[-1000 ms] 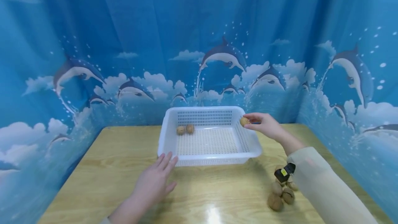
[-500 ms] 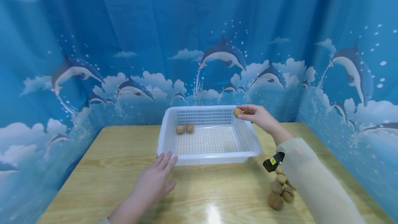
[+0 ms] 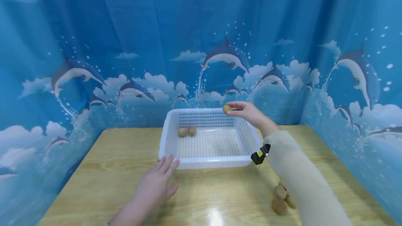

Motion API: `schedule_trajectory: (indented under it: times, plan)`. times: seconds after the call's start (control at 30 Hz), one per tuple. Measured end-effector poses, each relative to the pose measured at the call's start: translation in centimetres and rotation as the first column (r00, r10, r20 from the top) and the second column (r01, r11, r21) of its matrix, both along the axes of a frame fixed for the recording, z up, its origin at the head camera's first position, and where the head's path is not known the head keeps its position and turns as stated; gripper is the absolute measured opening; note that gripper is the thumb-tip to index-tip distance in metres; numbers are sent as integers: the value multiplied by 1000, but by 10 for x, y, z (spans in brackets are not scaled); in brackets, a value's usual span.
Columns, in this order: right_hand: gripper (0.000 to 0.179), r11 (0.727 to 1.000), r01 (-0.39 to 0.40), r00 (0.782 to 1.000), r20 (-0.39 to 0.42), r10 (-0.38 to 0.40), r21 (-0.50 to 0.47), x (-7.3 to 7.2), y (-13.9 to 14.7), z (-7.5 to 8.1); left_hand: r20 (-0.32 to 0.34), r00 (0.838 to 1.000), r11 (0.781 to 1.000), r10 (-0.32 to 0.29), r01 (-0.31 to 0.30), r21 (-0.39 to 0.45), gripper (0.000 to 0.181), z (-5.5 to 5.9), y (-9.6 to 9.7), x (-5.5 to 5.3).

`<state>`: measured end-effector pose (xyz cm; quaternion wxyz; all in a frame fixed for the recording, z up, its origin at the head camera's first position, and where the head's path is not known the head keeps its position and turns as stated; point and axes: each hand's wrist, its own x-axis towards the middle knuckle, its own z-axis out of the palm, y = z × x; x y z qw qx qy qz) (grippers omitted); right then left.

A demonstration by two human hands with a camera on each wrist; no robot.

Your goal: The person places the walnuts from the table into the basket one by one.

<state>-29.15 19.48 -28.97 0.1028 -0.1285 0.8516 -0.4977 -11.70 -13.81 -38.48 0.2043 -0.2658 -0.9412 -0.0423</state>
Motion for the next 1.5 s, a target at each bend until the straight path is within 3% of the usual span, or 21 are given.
schedule_trajectory:
  times: [0.4,0.6,0.77,1.0,1.2,1.33,1.5]
  plan:
    - [55,1000,17,999,44,-16,-26,-31,-27,-6,-9,1000,1000,-8,8,-4,69,0,-2,1]
    - [53,1000,13,999,45,-14,17,-41,-24,-13,-6,1000,1000,2,-2,-13,69,1,-1,0]
    - [49,996,-36,999,11,35,87,-50,-26,-23,-8,1000,1000,7,-8,-23,70,4,1,0]
    - [46,966,-89,996,40,82,244,-60,-39,-49,-2,1000,1000,3,-3,-20,68,3,1,0]
    - [36,933,-117,993,56,104,340,-62,-56,-75,-39,999,1000,-27,27,-3,71,-7,-1,0]
    - [30,904,-137,991,53,126,406,-61,-67,-84,-69,997,999,-40,42,18,72,-11,-3,1]
    - [29,887,-137,990,35,135,441,-66,-72,-85,-88,995,999,-36,39,31,71,-6,0,-3]
